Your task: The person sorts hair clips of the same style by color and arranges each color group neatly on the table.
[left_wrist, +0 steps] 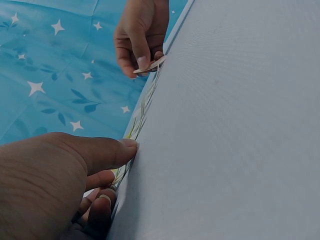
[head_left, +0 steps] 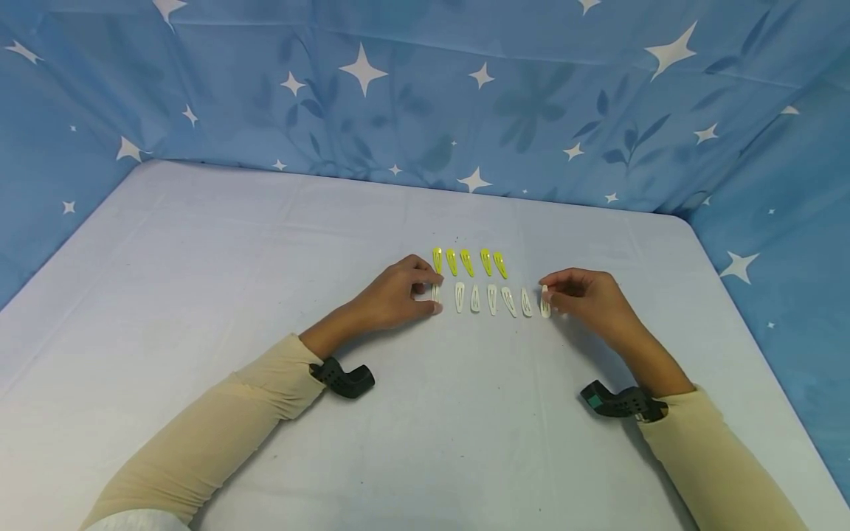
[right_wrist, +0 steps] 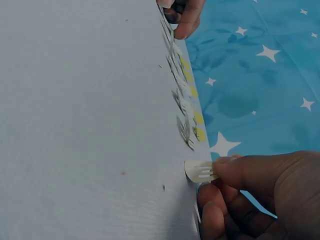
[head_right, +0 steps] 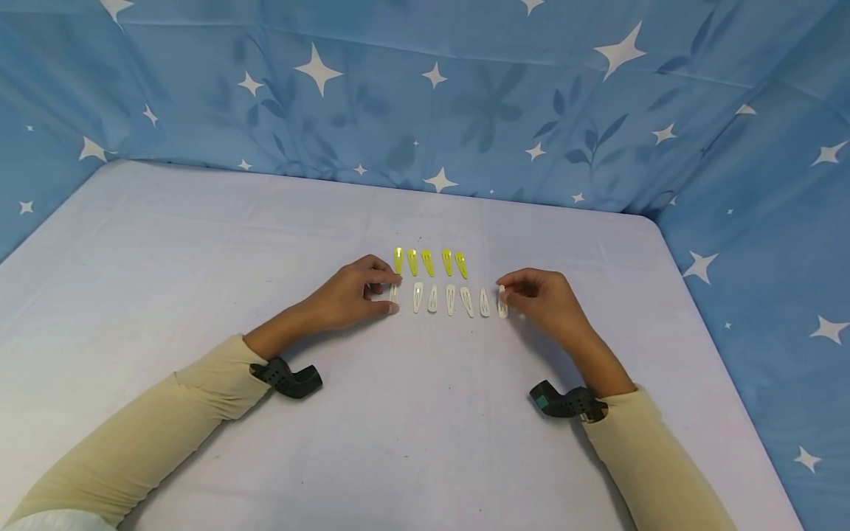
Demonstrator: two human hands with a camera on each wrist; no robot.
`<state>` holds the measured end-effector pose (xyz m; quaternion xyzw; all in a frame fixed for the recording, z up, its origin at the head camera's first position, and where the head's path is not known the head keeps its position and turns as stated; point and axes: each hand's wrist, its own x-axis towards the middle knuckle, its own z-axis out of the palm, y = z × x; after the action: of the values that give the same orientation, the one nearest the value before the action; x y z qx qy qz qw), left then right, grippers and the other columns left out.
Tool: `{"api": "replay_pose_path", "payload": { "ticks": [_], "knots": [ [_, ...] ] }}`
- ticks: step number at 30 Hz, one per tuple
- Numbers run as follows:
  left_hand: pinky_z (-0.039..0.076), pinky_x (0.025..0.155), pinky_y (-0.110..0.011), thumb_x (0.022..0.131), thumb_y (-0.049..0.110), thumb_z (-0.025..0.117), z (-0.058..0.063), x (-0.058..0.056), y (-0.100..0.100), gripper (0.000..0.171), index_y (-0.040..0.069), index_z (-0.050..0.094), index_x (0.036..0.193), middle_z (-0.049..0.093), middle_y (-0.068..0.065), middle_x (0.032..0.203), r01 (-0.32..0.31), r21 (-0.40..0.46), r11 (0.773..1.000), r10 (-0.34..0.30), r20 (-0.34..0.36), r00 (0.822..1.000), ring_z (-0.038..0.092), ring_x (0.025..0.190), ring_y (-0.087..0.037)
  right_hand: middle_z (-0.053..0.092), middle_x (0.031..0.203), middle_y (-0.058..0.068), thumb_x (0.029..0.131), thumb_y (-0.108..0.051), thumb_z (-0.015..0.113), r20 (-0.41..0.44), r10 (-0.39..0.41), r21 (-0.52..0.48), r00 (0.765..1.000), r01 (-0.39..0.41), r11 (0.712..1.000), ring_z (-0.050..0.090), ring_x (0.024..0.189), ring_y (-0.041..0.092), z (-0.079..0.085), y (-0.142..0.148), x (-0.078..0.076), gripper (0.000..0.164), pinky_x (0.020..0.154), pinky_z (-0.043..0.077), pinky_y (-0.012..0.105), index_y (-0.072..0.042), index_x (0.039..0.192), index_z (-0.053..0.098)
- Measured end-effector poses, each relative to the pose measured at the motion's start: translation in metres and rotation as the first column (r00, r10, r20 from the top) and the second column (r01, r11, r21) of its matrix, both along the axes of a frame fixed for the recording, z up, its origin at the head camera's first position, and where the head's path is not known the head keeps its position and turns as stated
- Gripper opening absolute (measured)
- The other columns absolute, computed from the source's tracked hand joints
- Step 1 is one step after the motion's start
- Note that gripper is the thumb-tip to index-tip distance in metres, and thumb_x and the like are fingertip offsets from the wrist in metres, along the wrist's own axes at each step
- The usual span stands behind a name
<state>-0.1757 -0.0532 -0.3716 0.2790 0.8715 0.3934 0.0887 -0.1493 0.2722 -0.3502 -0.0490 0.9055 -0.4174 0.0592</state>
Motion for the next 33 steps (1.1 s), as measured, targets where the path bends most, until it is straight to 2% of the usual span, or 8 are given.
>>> {"api": "replay_pose_path", "payload": {
  "ticks": [8,15,22,33],
  "knots": [
    [0.046,0.083,-0.030,0.087,0.017,0.074,0.0006,-0.0004,0.0003,0.043,0.003,0.065,0.126,0.052,-0.008,0.119,0.002,-0.005,1.000,-0.002,-0.003,1.000,0.054,0.097,-0.017,0.066,0.094,0.013,0.089,-0.004,0.067,-0.090,-0.017,0.140,0.996,0.030,0.990,0.057,0.083,0.024,-0.0045,-0.0047,-0.0021,0.019,0.061,0.046,0.021,0.000,0.107,0.071],
    [0.047,0.084,-0.031,0.087,0.017,0.075,-0.0005,-0.0007,0.0003,0.043,0.004,0.065,0.126,0.052,-0.008,0.119,0.001,-0.008,1.000,-0.001,0.007,1.000,0.054,0.098,-0.018,0.062,0.087,0.011,0.089,-0.007,0.068,-0.083,-0.019,0.216,0.996,0.037,0.976,0.053,0.078,0.024,-0.0017,-0.0062,-0.0011,0.016,0.060,0.044,0.026,0.000,0.104,0.071],
    [0.046,0.081,-0.031,0.086,0.018,0.075,-0.0017,-0.0002,-0.0012,0.045,0.005,0.064,0.128,0.052,-0.007,0.116,0.004,0.012,1.000,-0.004,0.001,1.000,0.052,0.094,-0.018,0.062,0.085,0.010,0.089,-0.007,0.067,-0.096,0.000,0.221,0.995,0.021,0.975,0.053,0.076,0.024,-0.0014,-0.0064,-0.0014,0.014,0.060,0.043,0.028,-0.001,0.101,0.071],
    [0.045,0.078,-0.030,0.086,0.018,0.076,-0.0020,0.0007,-0.0010,0.047,0.006,0.062,0.130,0.051,-0.006,0.114,0.004,0.021,1.000,-0.004,0.002,1.000,0.050,0.091,-0.017,0.065,0.091,0.012,0.092,-0.005,0.060,-0.086,0.003,0.224,0.996,0.017,0.974,0.051,0.077,0.024,0.0022,-0.0060,0.0002,0.016,0.059,0.043,0.029,-0.001,0.104,0.071]
  ]
}}
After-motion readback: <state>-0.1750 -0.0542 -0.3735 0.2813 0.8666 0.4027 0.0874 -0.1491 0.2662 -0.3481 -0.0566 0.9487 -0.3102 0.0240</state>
